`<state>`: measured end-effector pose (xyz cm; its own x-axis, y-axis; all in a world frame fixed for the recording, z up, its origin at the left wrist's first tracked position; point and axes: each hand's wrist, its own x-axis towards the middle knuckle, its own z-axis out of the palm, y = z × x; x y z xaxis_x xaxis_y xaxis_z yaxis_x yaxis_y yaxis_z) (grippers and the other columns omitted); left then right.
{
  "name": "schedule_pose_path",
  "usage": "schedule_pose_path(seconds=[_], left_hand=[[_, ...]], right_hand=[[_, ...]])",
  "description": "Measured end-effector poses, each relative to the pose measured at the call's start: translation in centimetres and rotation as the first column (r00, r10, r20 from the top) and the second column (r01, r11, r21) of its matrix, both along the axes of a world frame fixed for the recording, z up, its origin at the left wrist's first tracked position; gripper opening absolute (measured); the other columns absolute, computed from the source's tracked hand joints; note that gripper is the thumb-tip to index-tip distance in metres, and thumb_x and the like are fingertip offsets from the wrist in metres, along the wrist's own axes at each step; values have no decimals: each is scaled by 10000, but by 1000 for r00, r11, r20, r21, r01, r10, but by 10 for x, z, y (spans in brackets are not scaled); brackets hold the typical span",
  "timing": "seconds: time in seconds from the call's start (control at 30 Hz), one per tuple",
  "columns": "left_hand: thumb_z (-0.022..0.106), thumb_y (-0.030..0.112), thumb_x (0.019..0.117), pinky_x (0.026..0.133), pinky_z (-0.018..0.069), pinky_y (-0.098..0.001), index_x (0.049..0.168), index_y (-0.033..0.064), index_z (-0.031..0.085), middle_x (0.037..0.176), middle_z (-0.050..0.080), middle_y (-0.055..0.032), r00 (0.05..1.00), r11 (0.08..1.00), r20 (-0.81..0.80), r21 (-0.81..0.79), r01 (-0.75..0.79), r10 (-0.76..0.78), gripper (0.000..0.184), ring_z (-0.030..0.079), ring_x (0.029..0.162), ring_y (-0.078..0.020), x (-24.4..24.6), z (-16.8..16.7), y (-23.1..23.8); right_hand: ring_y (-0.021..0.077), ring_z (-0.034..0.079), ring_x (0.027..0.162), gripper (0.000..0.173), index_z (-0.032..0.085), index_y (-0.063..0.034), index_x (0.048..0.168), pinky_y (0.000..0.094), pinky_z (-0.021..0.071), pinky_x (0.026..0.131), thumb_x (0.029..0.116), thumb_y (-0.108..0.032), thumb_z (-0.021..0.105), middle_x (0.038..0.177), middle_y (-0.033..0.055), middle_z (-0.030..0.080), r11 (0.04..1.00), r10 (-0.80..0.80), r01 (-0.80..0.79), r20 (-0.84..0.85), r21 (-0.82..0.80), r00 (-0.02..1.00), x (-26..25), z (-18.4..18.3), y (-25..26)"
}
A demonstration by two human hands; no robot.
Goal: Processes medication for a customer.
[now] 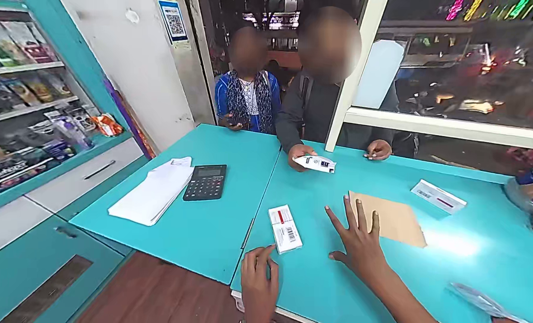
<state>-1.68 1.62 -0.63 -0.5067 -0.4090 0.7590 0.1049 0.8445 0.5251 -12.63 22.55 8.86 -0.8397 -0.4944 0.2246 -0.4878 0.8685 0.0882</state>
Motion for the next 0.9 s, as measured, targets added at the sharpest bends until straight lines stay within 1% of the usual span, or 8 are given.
schedule_pose_path(seconds=[0.13,0.2,0.27,0.37,0.53,0.67,0.77,0.9], left_hand=[[565,90,869,801,552,-415,1070,-30,724,930,668,-214,998,999,39,36,41,-42,284,658,860,-328,2,6,-1],[568,83,877,824,544,-443,1086,-45,709,940,658,-233,997,997,53,54,61,-64,283,651,882,-351,4,5,1],[568,94,894,829,528,-402,1106,-25,697,942,638,-222,997,997,48,55,57,-60,275,632,887,-328,4,3,0],[565,98,900,840,512,-383,1104,-2,696,930,632,-206,998,998,45,45,33,-35,262,623,895,-315,3,3,1],[548,132,911,824,496,-349,1108,23,698,910,623,-174,999,999,18,30,27,-27,270,607,876,-276,1,1,0],[528,172,923,804,472,-342,1117,51,694,916,627,-142,1000,999,11,33,22,-22,283,596,874,-246,1,0,0],[523,166,910,744,457,-387,1148,11,672,914,646,-148,999,998,25,50,25,-27,320,592,813,-259,0,5,2],[531,166,891,716,483,-425,1164,-16,674,929,670,-150,997,999,73,46,11,-15,358,621,800,-277,0,8,3]], right_hand=[[518,60,1542,1093,292,-245,1631,721,144,1177,737,-486,872,1685,289,33,969,204,-132,376,-208,904,3,34,5],[367,190,1556,1065,277,-165,1634,542,311,1200,790,-523,820,1699,217,106,816,485,-185,473,-548,735,7,62,25],[286,381,1489,1089,260,-55,1615,458,445,1146,815,-607,752,1655,176,296,535,768,-230,356,-813,532,2,80,45],[312,483,1419,945,315,-244,1609,476,497,1098,841,-652,685,1601,92,427,206,948,-192,147,-960,281,-11,96,72],[272,592,1317,749,482,-338,1520,405,555,1013,875,-708,574,1513,53,547,75,946,-119,33,-990,323,-7,112,98],[247,576,1329,740,439,-317,1553,392,549,1015,902,-641,579,1519,39,533,-132,976,-45,-138,-990,169,-17,98,115],[178,645,1230,838,488,-349,1528,325,577,925,811,-778,548,1466,-3,592,-304,921,48,-280,-952,273,-18,90,121],[119,692,1100,957,367,-304,1559,248,580,743,806,-893,321,1441,-8,609,-401,656,177,-146,-899,741,-22,76,109]])
